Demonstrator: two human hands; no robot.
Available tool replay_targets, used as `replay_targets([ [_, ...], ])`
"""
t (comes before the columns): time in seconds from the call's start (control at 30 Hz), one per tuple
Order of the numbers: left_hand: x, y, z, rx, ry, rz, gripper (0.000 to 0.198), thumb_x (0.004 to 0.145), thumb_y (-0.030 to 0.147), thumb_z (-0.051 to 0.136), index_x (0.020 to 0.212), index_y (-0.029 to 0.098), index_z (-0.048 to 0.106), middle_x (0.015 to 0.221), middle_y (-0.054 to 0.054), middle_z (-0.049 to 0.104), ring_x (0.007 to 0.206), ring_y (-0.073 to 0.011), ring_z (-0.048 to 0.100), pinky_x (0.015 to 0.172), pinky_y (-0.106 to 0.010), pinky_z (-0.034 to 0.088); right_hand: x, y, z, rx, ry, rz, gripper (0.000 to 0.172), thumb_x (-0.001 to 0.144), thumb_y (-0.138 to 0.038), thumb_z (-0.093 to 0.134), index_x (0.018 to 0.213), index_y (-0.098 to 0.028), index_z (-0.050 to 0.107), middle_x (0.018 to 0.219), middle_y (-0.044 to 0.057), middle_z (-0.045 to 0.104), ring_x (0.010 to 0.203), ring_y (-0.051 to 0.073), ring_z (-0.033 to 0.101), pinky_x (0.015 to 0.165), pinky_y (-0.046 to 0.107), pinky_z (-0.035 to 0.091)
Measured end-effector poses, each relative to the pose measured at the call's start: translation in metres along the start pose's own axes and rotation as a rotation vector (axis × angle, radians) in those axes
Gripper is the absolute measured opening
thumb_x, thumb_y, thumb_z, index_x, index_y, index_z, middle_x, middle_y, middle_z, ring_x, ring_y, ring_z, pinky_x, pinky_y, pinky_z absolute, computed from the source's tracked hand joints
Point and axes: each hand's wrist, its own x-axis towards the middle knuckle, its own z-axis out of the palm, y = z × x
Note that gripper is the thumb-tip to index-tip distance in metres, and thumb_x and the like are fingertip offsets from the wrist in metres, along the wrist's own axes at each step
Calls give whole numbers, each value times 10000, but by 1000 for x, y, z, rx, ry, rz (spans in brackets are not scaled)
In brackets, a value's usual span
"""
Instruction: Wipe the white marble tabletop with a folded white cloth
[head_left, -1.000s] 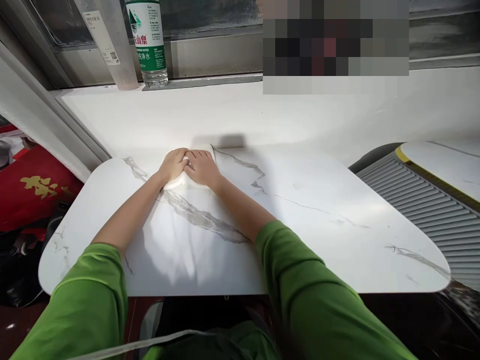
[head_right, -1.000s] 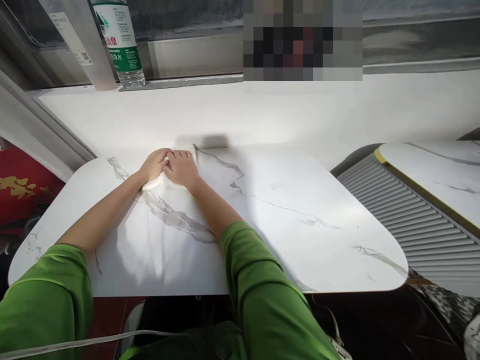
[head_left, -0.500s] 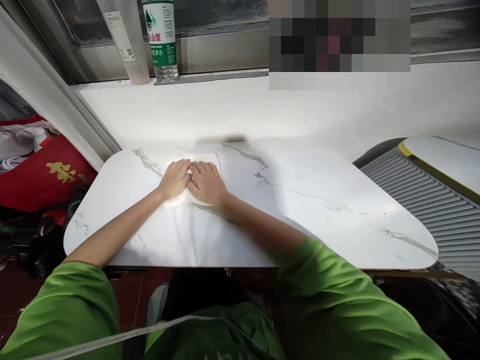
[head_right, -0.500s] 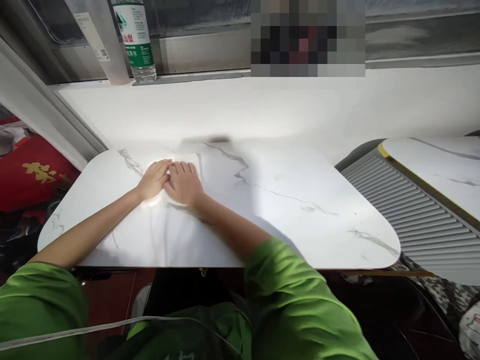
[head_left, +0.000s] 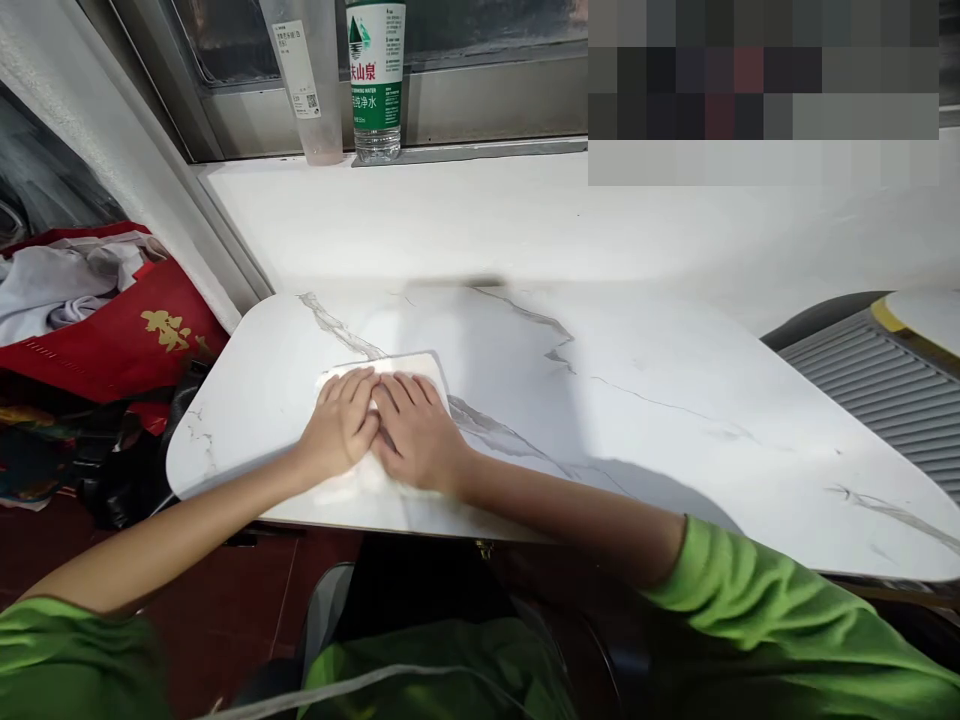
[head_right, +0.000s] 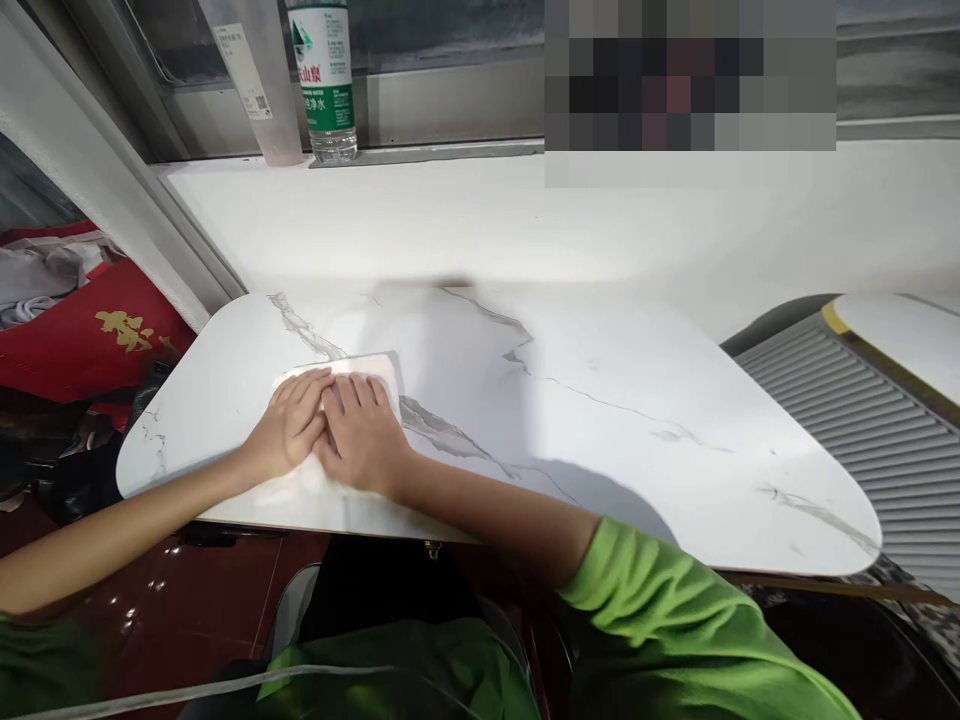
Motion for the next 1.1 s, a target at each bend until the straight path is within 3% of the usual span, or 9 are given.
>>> replay_targets([
  [0.2, 101, -73, 5, 24, -22, 7, 497, 922, 260, 340, 1398, 172, 453, 1500, -111, 478, 1443, -268, 353, 1203, -482, 242, 88, 56, 31, -6, 21, 84, 409, 925, -289, 432, 1253, -95, 580, 1262, 186, 619, 1174, 325, 509, 1059, 466, 329],
  [0.33, 161, -106, 4, 1, -39, 48, 477, 896, 238, 349, 1348, 169, 485, 1436, -117, 534, 1375, -250, 438, 1173, -432, 305, 136, 86, 46, -18, 57, 174, 385, 923, -262, 439, 1235, -97, 590, 1265, 177, 629, 1181, 325, 504, 1071, 450, 304],
  [0.43, 185, -117, 3, -20, -31, 42, 472, 891, 226, 343, 1331, 152, 500, 1394, -128, 563, 1320, -251, 487, 1146, -409, 344, 154, 97, 52, -22, 60, 230, 380, 922, -231, 426, 1235, -97, 594, 1267, 171, 636, 1179, 319, 511, 1073, 439, 299],
  [0.53, 188, -118, 4, -14, -48, 43, 483, 902, 221, 323, 1343, 134, 501, 1434, -134, 533, 1354, -247, 455, 1163, -397, 315, 155, 97, 52, -27, 80, 245, 380, 925, -223, 419, 1237, -96, 594, 1262, 173, 639, 1178, 319, 513, 1066, 435, 306],
  [0.63, 172, -111, 3, 5, -67, 49, 502, 911, 224, 312, 1372, 127, 487, 1493, -126, 485, 1418, -231, 386, 1200, -388, 255, 143, 88, 49, -23, 101, 231, 370, 920, -225, 422, 1217, -93, 600, 1237, 178, 645, 1167, 321, 514, 1056, 435, 315],
  [0.73, 138, -101, -1, 17, -72, 34, 519, 923, 236, 304, 1408, 140, 459, 1521, -112, 459, 1439, -222, 362, 1211, -399, 240, 123, 66, 44, -12, 93, 205, 366, 913, -249, 441, 1197, -90, 607, 1235, 184, 640, 1162, 329, 508, 1052, 444, 323],
  [0.93, 31, -88, -23, 44, -78, -4, 531, 959, 308, 258, 1441, 154, 420, 1554, -111, 410, 1465, -238, 317, 1227, -438, 208, 79, -16, 34, 6, 39, 106, 400, 925, -318, 454, 1195, -65, 606, 1254, 212, 616, 1174, 357, 495, 1067, 497, 325],
  [1.1, -64, -96, -46, 74, -45, -45, 525, 987, 335, 225, 1457, 160, 380, 1557, -119, 392, 1456, -259, 327, 1224, -483, 221, 63, -89, 32, 73, -37, -7, 501, 940, -376, 456, 1262, -8, 565, 1360, 244, 548, 1245, 379, 454, 1127, 530, 262],
])
